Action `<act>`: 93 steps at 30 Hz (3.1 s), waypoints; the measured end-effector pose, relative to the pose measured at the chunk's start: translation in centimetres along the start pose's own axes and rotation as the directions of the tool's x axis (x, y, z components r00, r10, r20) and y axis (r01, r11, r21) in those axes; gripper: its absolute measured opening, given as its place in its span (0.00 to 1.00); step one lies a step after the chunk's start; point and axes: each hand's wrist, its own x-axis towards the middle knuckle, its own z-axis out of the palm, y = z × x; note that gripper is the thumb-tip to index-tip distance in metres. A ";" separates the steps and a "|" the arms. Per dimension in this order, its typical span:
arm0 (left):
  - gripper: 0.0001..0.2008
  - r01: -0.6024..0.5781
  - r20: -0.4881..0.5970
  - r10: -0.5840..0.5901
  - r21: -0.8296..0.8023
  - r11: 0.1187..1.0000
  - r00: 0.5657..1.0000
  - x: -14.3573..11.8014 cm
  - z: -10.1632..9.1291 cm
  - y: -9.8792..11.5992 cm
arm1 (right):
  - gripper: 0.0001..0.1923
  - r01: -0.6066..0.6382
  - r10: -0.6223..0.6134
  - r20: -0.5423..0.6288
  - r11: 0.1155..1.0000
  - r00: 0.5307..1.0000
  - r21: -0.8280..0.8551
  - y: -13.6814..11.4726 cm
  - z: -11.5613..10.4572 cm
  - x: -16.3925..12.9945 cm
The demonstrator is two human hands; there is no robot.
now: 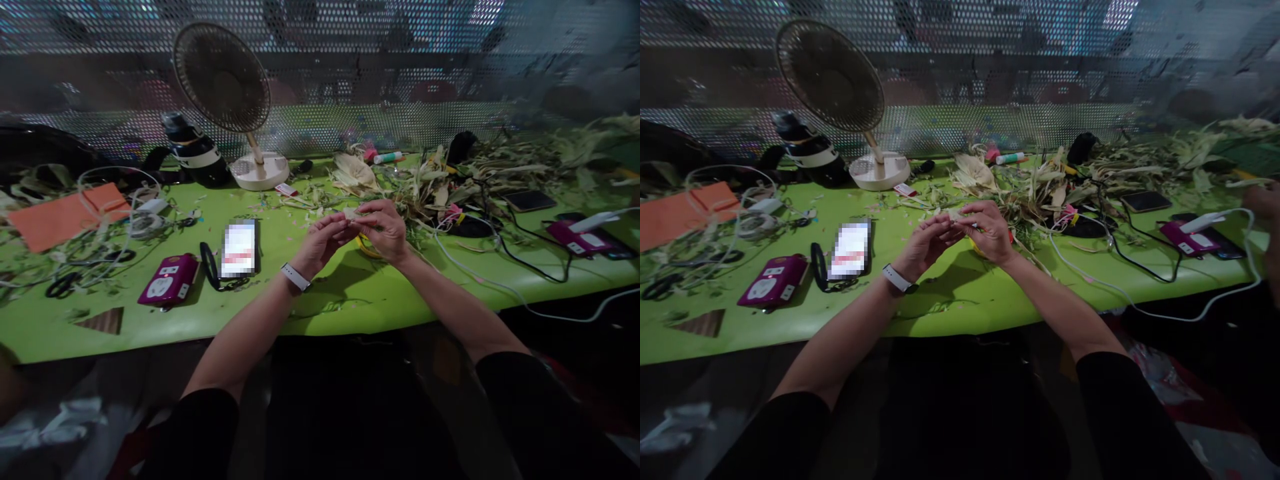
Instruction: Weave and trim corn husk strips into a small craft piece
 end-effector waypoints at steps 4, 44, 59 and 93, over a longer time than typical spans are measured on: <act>0.07 0.000 0.018 0.000 -0.020 1.000 1.000 -0.1 0.1 0.1 | 0.05 0.001 -0.001 -0.023 1.000 1.000 -0.014 -0.3 0.1 0.0; 0.10 0.022 -0.066 -0.022 0.012 1.000 0.998 0.3 -0.4 0.1 | 0.04 0.104 -0.098 0.174 0.994 0.980 -0.027 0.5 -1.4 0.7; 0.14 -0.119 -0.041 0.124 0.093 0.989 0.991 -0.2 -0.2 -0.5 | 0.07 -0.117 0.113 0.058 0.991 0.992 0.068 -1.0 0.1 0.4; 0.17 -0.188 0.041 0.184 0.206 0.960 0.982 0.1 -0.7 -0.7 | 0.22 -0.566 0.576 0.148 0.664 0.804 0.489 -0.5 1.2 0.1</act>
